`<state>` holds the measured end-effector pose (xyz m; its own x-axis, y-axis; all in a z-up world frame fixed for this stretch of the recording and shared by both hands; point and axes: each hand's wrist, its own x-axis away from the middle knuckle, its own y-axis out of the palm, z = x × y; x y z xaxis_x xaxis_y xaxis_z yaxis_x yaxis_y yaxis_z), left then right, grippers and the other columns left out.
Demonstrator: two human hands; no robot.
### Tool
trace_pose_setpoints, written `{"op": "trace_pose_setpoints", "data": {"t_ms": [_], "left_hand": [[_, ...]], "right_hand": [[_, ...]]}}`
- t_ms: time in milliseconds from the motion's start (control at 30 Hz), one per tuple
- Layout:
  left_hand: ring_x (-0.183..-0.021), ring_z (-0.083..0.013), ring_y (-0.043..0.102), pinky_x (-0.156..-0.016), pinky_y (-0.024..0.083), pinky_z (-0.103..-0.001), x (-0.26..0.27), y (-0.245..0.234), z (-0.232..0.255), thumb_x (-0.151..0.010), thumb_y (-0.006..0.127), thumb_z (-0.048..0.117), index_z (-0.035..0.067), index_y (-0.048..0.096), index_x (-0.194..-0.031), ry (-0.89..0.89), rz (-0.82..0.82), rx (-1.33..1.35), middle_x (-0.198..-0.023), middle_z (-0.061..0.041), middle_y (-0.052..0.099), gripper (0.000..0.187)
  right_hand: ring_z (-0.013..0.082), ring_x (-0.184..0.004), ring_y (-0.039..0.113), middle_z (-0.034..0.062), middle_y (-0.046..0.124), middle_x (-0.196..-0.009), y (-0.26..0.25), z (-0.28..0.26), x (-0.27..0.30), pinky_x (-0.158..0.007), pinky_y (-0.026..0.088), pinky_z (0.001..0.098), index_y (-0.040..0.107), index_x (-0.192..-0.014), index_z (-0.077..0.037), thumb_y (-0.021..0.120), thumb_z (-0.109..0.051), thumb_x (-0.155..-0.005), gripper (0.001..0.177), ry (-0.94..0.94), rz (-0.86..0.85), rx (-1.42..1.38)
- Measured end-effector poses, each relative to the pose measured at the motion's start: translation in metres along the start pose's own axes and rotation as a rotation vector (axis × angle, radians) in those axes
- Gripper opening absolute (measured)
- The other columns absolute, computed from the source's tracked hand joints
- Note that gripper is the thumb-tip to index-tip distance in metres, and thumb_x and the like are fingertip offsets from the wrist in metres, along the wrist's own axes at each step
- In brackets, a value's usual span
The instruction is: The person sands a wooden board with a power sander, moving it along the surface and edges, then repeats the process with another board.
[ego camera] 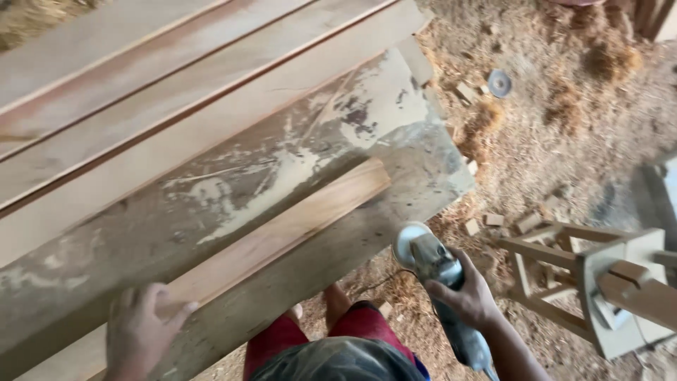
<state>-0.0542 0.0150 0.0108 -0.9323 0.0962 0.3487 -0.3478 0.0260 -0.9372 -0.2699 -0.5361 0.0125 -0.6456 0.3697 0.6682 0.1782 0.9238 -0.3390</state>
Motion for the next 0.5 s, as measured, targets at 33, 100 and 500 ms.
{"op": "trace_pose_setpoints", "data": {"t_ms": [33, 100, 500], "left_hand": [[-0.113, -0.0271, 0.063, -0.108, 0.051, -0.043, 0.006, -0.002, -0.001, -0.071, 0.076, 0.067, 0.015, 0.066, -0.119, 0.132, 0.104, -0.053, -0.113, -0.008, 0.066, 0.072], [-0.122, -0.0317, 0.056, -0.108, 0.045, -0.047, 0.011, -0.015, -0.009, -0.064, 0.081, 0.065, 0.019, 0.058, -0.131, 0.079, 0.056, -0.073, -0.127, -0.009, 0.059, 0.085], [-0.149, -0.0275, 0.038, -0.120, 0.037, -0.053, 0.022, 0.007, -0.230, -0.063, 0.090, 0.065, 0.036, 0.020, -0.160, -0.026, -0.369, -0.379, -0.160, -0.002, 0.036, 0.123]], "right_hand": [[0.0317, -0.113, 0.070, 0.0213, 0.070, -0.122, 0.008, 0.004, 0.011, -0.098, 0.056, 0.0427, 0.037, -0.152, -0.005, 0.088, -0.047, -0.059, 0.114, 0.008, 0.009, -0.029], [0.0319, -0.111, 0.072, 0.0212, 0.072, -0.121, 0.022, 0.011, 0.023, -0.097, 0.057, 0.0424, 0.038, -0.152, -0.005, 0.088, -0.048, -0.058, 0.114, 0.020, 0.006, -0.027], [0.0332, -0.107, 0.074, 0.0238, 0.073, -0.118, 0.096, 0.034, 0.084, -0.096, 0.059, 0.0451, 0.036, -0.153, -0.004, 0.087, -0.048, -0.063, 0.112, 0.087, 0.117, -0.031]]}}
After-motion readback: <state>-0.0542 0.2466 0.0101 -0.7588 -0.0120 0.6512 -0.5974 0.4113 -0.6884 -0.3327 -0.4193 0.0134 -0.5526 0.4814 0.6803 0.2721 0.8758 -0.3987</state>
